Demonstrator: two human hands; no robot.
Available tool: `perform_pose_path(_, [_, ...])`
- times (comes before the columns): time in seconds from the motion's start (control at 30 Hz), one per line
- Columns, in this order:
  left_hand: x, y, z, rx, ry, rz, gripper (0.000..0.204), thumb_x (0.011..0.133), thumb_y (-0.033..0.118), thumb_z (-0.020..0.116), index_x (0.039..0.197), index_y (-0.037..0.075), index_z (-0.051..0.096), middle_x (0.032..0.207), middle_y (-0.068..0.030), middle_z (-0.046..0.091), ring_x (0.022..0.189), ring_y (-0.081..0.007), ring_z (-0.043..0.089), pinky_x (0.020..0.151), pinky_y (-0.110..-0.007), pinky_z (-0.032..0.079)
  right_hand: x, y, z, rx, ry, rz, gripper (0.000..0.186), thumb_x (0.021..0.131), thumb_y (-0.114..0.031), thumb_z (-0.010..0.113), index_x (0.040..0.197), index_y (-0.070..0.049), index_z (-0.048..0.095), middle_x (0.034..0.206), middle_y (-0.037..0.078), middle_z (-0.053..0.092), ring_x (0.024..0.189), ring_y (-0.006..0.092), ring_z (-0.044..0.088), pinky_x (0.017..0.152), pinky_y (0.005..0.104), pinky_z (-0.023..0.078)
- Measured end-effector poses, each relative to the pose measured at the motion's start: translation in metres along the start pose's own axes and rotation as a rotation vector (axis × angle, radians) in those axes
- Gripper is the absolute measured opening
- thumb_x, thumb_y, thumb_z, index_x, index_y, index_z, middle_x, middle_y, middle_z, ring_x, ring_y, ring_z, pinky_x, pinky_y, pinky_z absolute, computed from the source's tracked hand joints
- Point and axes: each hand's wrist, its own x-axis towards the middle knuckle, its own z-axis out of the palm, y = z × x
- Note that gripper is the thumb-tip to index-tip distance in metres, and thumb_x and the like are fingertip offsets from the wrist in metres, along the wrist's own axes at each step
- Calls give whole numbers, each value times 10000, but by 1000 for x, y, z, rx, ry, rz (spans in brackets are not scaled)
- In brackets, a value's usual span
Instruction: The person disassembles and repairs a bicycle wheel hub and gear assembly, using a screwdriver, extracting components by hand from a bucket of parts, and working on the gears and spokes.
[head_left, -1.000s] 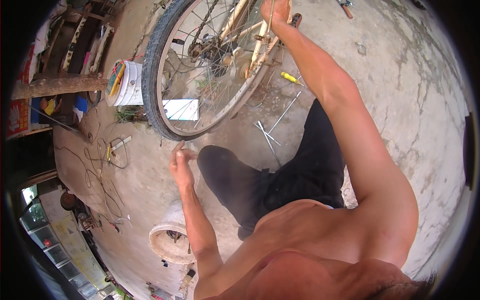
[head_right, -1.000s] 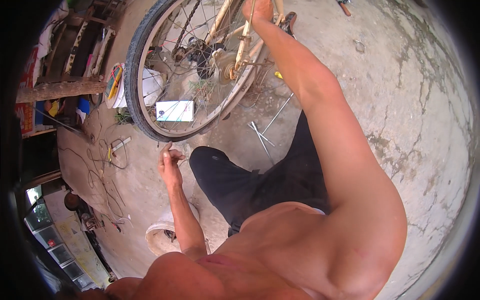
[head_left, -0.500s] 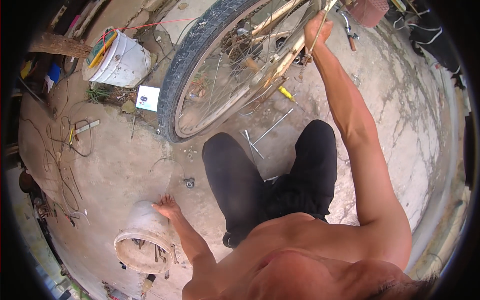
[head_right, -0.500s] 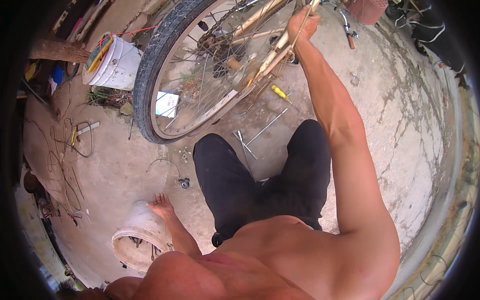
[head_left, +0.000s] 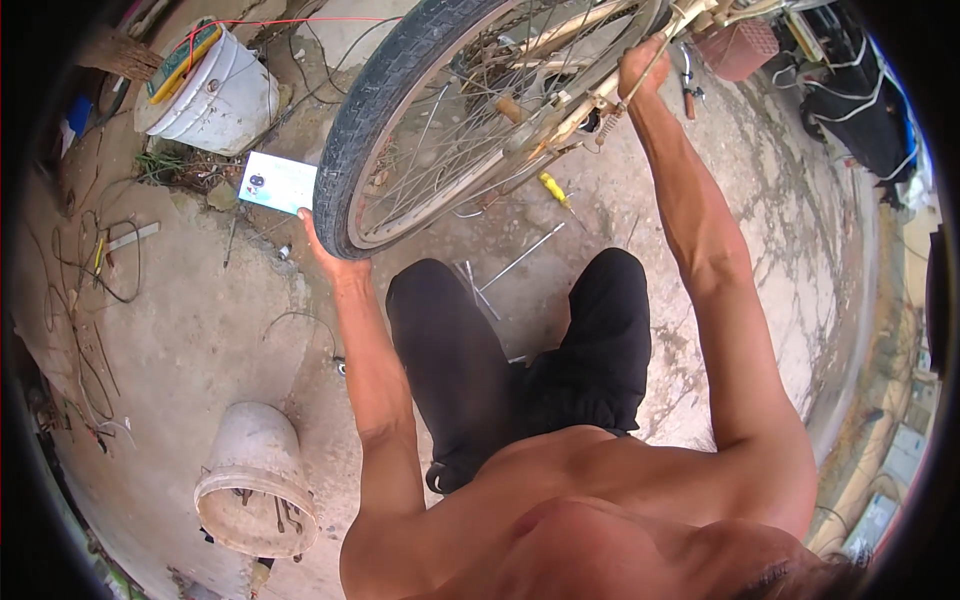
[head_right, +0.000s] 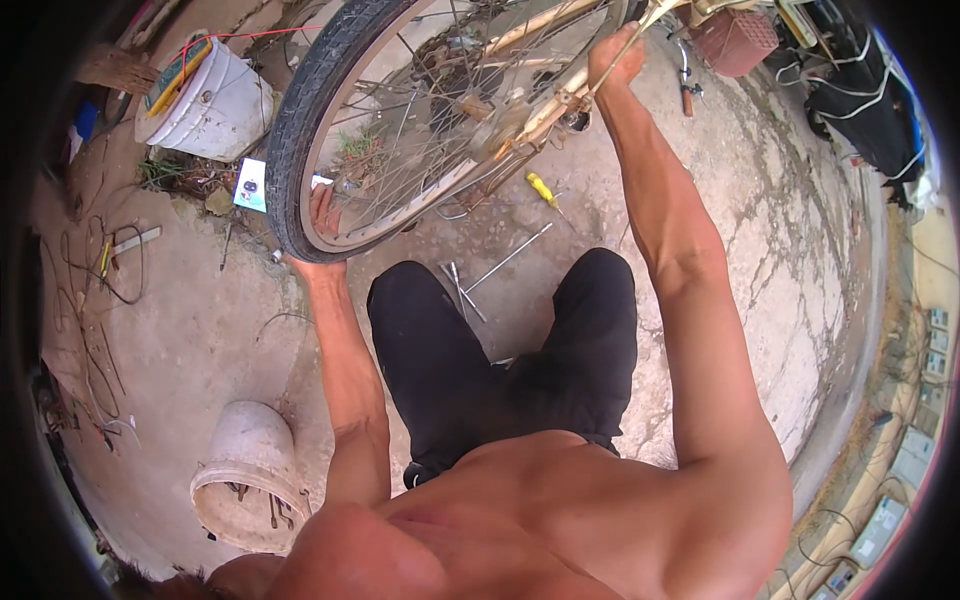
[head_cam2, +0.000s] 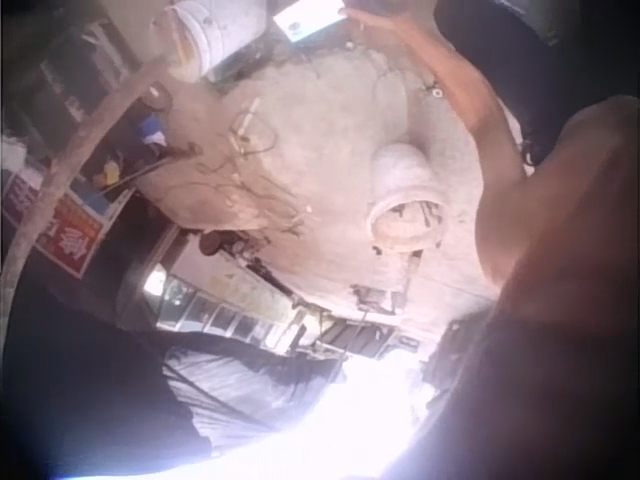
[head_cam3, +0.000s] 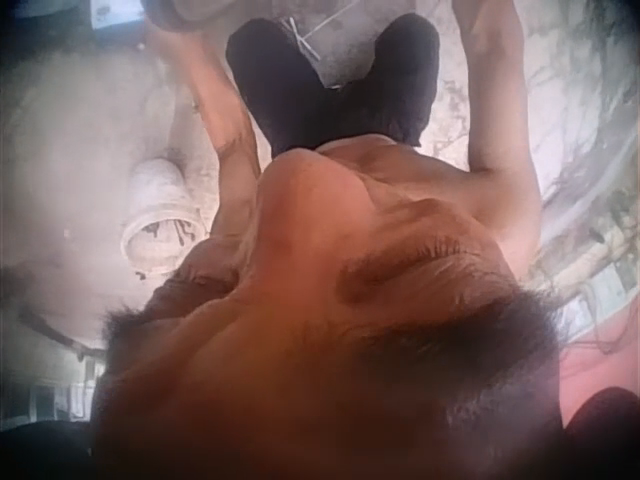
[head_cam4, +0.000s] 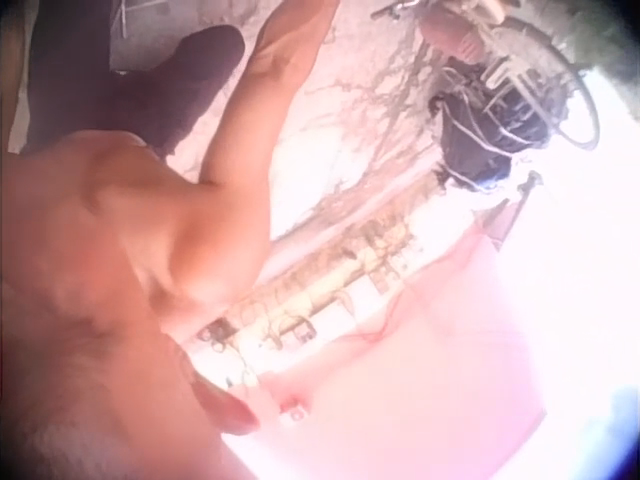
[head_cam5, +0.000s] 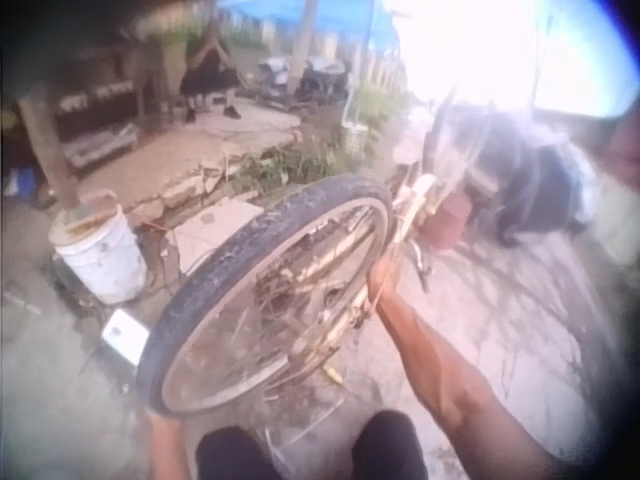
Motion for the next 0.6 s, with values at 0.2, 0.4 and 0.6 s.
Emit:
perform_pose_path(0.2, [15,-29,-49,246,-57,10,658,971,502,583,1455,61,519,1430,-151,590,1338,-318,548,1135,-458,434,-6,3,-2,133,-54,-51,551,1061,-415,453,928,86,639,827,289,675,810,431,654,771,523,472])
perform_pose_path(0.4, [-8,-13,-28,404,-54,-241,472,1031,363,599,1353,18,571,1309,-135,637,1188,-249,628,1027,-400,519,3,12,-11,-59,-155,128,558,1043,-420,411,960,62,679,932,298,701,943,459,668,852,524,478])
perform_pose_path(0.6, [0,19,-17,572,121,-473,278,1014,235,670,1178,12,694,1059,-87,736,970,-174,701,849,-314,571,-9,6,-12,-179,-162,194,515,1041,-398,414,1046,38,687,1002,257,708,1001,429,664,897,488,487])
